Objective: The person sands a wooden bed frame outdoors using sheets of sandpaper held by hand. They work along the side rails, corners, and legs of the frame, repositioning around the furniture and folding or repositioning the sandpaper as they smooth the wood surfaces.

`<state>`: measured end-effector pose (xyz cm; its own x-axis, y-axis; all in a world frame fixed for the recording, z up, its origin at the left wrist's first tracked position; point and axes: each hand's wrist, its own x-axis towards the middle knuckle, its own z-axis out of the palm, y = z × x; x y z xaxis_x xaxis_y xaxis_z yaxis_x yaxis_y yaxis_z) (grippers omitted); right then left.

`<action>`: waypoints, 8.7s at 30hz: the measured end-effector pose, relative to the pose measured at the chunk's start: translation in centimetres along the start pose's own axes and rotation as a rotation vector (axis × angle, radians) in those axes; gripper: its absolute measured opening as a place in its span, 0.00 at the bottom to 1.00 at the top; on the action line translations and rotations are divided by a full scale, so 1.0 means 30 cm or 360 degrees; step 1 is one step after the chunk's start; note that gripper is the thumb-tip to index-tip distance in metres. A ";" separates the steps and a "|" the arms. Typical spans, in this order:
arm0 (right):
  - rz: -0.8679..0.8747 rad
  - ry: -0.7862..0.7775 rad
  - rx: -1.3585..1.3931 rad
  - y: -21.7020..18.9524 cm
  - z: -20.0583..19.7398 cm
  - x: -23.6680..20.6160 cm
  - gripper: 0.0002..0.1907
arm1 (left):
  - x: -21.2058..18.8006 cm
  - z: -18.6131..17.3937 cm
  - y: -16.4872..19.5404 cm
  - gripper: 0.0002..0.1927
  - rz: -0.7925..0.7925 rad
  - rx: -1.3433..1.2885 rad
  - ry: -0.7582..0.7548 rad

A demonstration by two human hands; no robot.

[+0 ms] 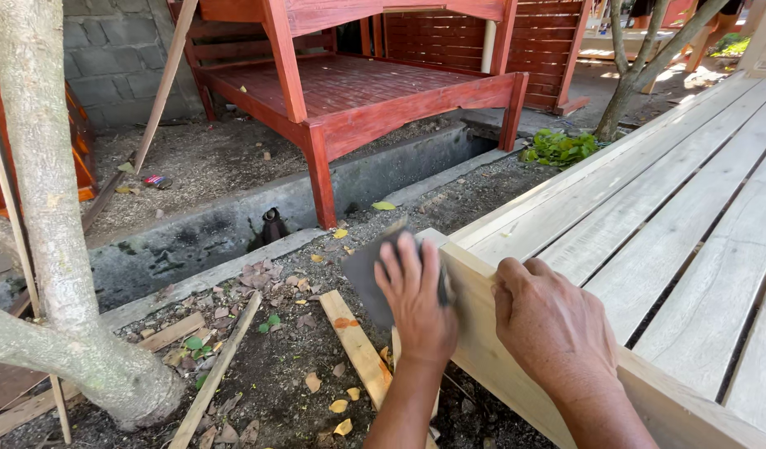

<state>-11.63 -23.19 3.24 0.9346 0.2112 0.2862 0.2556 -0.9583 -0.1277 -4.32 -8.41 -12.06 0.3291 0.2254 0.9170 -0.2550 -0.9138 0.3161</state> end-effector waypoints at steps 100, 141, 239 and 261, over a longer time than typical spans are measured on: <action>-0.0028 0.0230 0.0117 0.035 0.046 0.011 0.13 | 0.105 -0.248 0.051 0.41 0.0090 0.0208 -0.0790; 0.0032 0.0125 0.0094 0.031 0.040 0.021 0.14 | 0.272 -0.203 0.028 0.25 -0.0391 -0.0098 -0.0869; -0.0744 0.0471 0.0659 0.006 0.614 -0.221 0.22 | -0.511 0.030 -0.242 0.23 0.1745 0.0979 -0.2120; 0.0261 -0.0206 0.1752 0.141 0.616 -0.223 0.25 | -0.645 0.073 -0.265 0.35 0.1374 0.1132 -0.1675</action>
<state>-12.21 -25.11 -16.76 0.9793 0.1778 0.0964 0.1468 -0.2973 -0.9434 -6.66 -6.25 -32.85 0.8656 -0.4951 0.0751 -0.3271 -0.6726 -0.6638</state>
